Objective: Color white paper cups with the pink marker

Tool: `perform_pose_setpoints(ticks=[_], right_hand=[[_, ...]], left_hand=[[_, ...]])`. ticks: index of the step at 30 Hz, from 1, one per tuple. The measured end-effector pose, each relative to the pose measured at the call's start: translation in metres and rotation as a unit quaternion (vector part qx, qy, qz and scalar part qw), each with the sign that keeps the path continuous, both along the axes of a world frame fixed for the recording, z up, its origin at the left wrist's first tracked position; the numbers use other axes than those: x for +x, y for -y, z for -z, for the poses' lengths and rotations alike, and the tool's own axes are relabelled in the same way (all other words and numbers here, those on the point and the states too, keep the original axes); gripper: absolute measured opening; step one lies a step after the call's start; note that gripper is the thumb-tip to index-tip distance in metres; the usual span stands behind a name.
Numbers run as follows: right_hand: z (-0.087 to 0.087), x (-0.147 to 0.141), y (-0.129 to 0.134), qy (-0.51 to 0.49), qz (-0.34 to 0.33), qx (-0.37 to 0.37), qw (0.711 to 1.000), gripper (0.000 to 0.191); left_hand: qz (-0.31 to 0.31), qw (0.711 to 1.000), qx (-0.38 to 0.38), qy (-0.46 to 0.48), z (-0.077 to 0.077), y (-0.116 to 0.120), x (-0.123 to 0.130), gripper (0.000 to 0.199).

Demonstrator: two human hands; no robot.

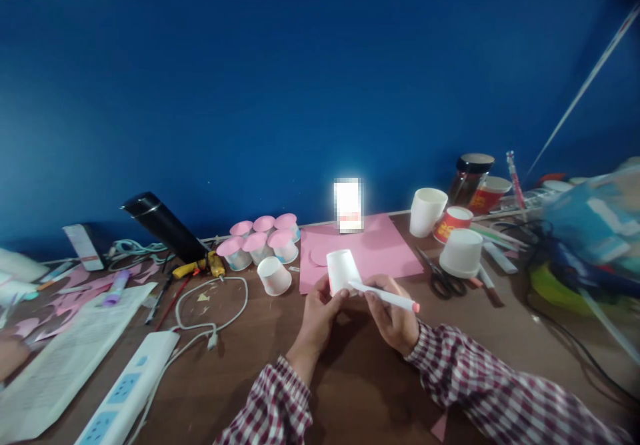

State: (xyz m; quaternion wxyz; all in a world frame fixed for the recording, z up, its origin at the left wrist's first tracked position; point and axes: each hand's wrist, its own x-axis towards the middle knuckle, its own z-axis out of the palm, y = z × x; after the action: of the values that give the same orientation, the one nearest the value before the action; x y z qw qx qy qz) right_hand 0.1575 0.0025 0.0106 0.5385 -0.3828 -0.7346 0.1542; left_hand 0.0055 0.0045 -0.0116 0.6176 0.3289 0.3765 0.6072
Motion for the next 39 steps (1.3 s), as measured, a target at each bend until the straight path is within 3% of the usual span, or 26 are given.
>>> perform_pose_setpoints(ticks=[23, 39], right_hand=[[0.004, 0.000, -0.003, 0.013, -0.007, 0.014, 1.000, 0.009], [0.005, 0.000, -0.006, 0.011, 0.002, 0.021, 1.000, 0.007]], left_hand=[[0.027, 0.999, 0.023, -0.031, -0.010, 0.003, -0.001, 0.042], [0.012, 0.997, 0.018, -0.078, -0.001, 0.001, -0.004, 0.047]])
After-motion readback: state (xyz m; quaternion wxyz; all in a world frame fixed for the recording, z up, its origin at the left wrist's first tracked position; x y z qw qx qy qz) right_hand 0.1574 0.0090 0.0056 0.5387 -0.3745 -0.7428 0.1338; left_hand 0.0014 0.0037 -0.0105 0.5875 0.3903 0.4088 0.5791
